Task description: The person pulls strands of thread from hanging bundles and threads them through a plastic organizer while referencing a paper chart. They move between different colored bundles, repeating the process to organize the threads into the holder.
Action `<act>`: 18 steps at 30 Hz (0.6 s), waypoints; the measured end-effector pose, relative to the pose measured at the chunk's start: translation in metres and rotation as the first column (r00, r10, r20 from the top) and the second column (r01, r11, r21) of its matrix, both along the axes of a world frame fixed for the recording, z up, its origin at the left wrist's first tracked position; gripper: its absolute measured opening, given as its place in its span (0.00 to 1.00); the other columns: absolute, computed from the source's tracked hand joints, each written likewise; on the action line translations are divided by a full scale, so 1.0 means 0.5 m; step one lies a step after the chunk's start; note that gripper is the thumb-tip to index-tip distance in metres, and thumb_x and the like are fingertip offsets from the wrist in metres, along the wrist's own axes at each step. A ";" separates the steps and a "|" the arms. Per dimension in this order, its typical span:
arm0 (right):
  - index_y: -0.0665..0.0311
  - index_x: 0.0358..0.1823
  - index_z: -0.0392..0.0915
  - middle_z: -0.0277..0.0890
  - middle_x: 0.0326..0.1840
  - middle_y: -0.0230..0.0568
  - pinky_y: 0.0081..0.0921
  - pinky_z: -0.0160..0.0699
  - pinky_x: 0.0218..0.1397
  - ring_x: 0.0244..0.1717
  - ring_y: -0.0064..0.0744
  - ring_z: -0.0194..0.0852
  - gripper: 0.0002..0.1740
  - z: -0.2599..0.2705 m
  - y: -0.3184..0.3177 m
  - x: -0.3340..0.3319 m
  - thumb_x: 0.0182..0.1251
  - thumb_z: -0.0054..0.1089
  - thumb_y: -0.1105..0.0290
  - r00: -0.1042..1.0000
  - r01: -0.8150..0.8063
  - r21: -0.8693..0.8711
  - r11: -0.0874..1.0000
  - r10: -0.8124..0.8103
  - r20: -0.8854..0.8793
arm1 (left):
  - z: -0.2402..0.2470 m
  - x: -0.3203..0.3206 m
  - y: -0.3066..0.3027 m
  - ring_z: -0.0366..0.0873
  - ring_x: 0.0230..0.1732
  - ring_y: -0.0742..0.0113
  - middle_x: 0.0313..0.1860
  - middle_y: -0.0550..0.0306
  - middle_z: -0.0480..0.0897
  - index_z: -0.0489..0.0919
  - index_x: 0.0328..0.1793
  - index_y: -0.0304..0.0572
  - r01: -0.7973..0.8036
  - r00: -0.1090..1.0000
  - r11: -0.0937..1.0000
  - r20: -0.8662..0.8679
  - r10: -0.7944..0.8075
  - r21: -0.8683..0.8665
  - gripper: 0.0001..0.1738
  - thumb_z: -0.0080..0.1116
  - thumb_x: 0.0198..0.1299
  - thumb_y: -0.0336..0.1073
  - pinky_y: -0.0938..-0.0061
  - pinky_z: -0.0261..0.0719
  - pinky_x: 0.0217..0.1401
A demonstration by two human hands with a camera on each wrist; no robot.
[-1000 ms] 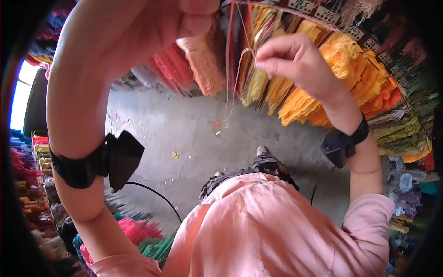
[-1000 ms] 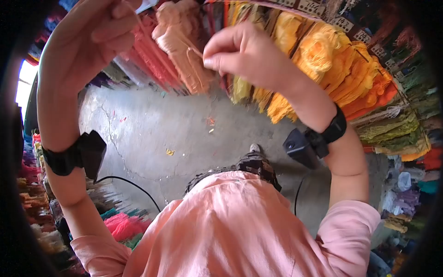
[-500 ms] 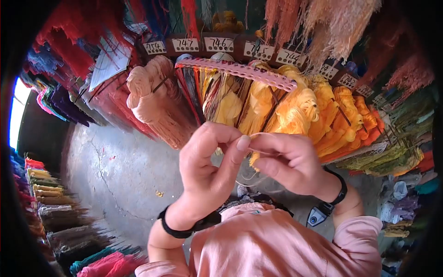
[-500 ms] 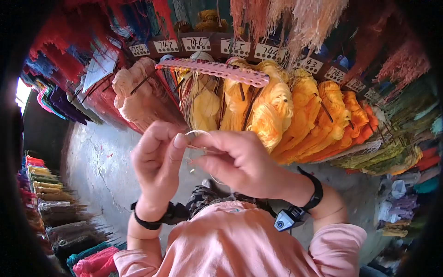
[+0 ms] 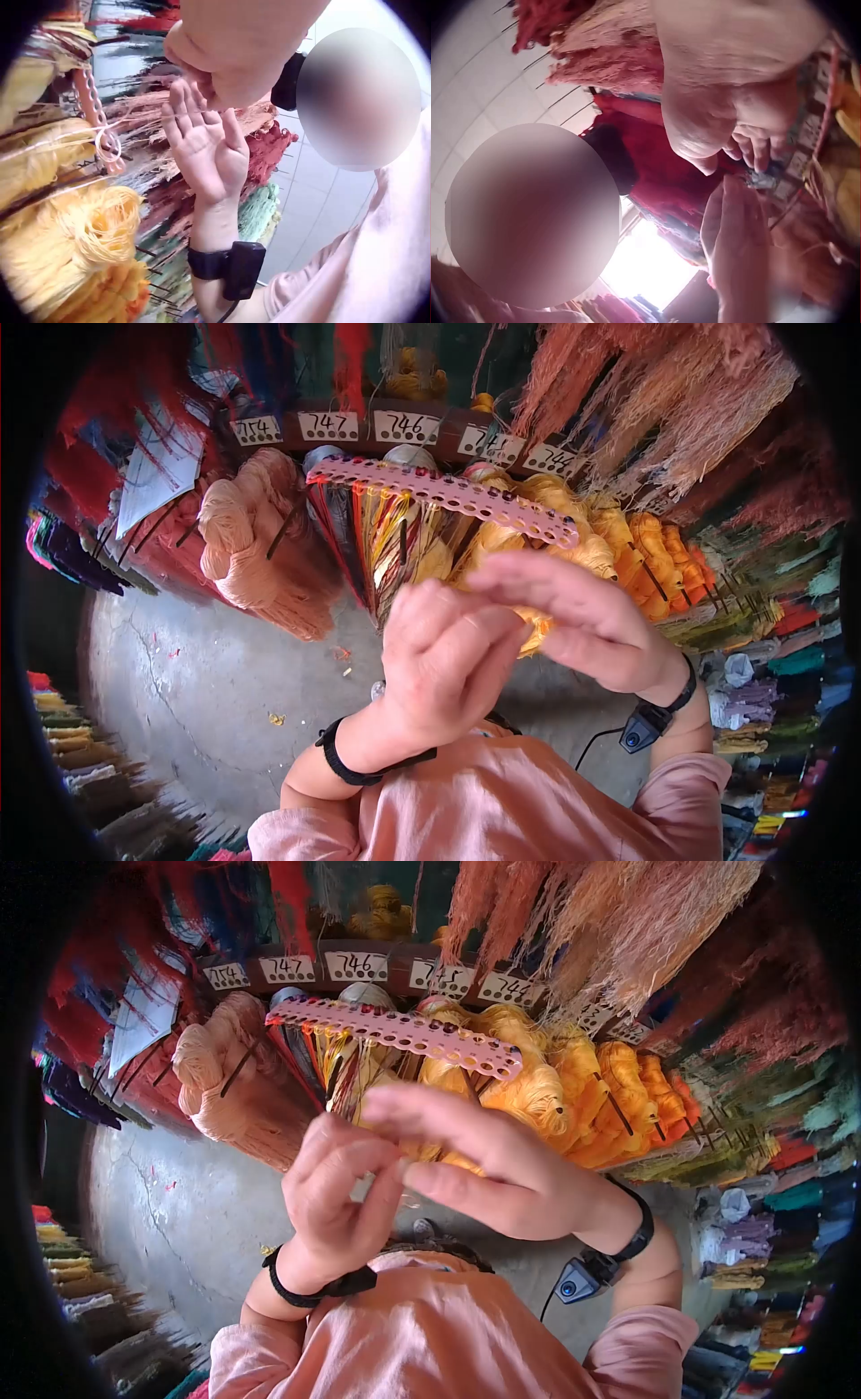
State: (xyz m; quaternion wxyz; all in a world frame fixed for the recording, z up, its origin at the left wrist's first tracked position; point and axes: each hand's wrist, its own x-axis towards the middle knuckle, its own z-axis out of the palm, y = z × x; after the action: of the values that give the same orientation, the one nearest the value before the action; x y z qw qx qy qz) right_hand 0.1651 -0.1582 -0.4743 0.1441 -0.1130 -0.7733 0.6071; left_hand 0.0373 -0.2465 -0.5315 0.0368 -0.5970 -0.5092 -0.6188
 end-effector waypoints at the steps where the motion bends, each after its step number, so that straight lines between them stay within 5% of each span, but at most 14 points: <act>1: 0.72 0.54 0.59 0.62 0.54 0.42 0.22 0.62 0.52 0.53 0.26 0.60 0.23 -0.008 -0.011 -0.008 0.58 0.50 0.72 1.000 -0.003 -0.297 0.955 -0.001 -0.015 | 0.001 -0.002 0.005 0.68 0.22 0.64 0.22 0.60 0.73 0.74 0.27 0.42 -0.018 1.000 1.000 0.025 0.018 -0.006 0.10 0.62 0.35 0.25 0.74 0.62 0.25; 5: 0.71 0.40 0.72 0.74 0.32 0.33 0.15 0.70 0.32 0.30 0.15 0.68 0.11 -0.017 0.019 -0.016 0.55 0.54 0.75 0.985 0.174 -0.160 0.972 -0.169 0.040 | -0.016 -0.005 0.026 0.67 0.22 0.71 0.21 0.59 0.72 0.73 0.27 0.38 0.070 0.920 0.997 0.387 -0.057 -0.019 0.05 0.58 0.44 0.24 0.82 0.63 0.24; 6: 0.71 0.37 0.73 0.74 0.29 0.33 0.15 0.68 0.29 0.28 0.15 0.68 0.09 -0.012 0.023 -0.022 0.54 0.54 0.75 0.982 0.182 0.084 0.980 -0.186 0.038 | -0.027 -0.004 0.029 0.65 0.22 0.77 0.21 0.60 0.71 0.72 0.27 0.35 0.133 0.836 0.990 0.542 -0.088 -0.046 0.03 0.55 0.49 0.25 0.86 0.62 0.24; 8: 0.70 0.31 0.75 0.73 0.22 0.33 0.16 0.66 0.25 0.23 0.14 0.66 0.05 0.001 0.036 -0.035 0.52 0.55 0.76 0.978 0.152 0.541 0.827 -0.204 0.038 | -0.046 -0.001 0.050 0.64 0.23 0.79 0.22 0.61 0.70 0.72 0.29 0.35 0.165 0.752 0.986 0.641 -0.150 0.037 0.02 0.54 0.51 0.25 0.86 0.62 0.25; 15: 0.69 0.24 0.76 0.71 0.15 0.40 0.21 0.65 0.23 0.17 0.27 0.69 0.07 -0.001 0.160 -0.135 0.45 0.55 0.71 0.939 0.030 0.579 0.815 -0.222 0.263 | -0.115 0.020 0.113 0.65 0.28 0.80 0.37 0.61 0.74 0.68 0.50 0.34 0.356 0.213 0.918 0.941 -0.262 0.175 0.14 0.41 0.61 0.34 0.86 0.64 0.29; 18: 0.71 0.22 0.74 0.67 0.13 0.32 0.19 0.64 0.23 0.17 0.16 0.63 0.04 -0.018 0.201 -0.168 0.46 0.54 0.76 0.945 -0.118 0.677 0.726 -0.128 0.301 | -0.142 0.012 0.143 0.68 0.32 0.79 0.40 0.60 0.74 0.66 0.52 0.35 0.315 0.031 0.922 0.969 -0.246 0.225 0.14 0.40 0.61 0.33 0.86 0.66 0.32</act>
State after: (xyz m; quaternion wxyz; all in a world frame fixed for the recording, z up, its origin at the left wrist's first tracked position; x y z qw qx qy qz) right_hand 0.0811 -0.0579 -0.4835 0.0469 -0.1530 -0.9550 0.2496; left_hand 0.0433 -0.1748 -0.6024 -0.4504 -0.1155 -0.2890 -0.8368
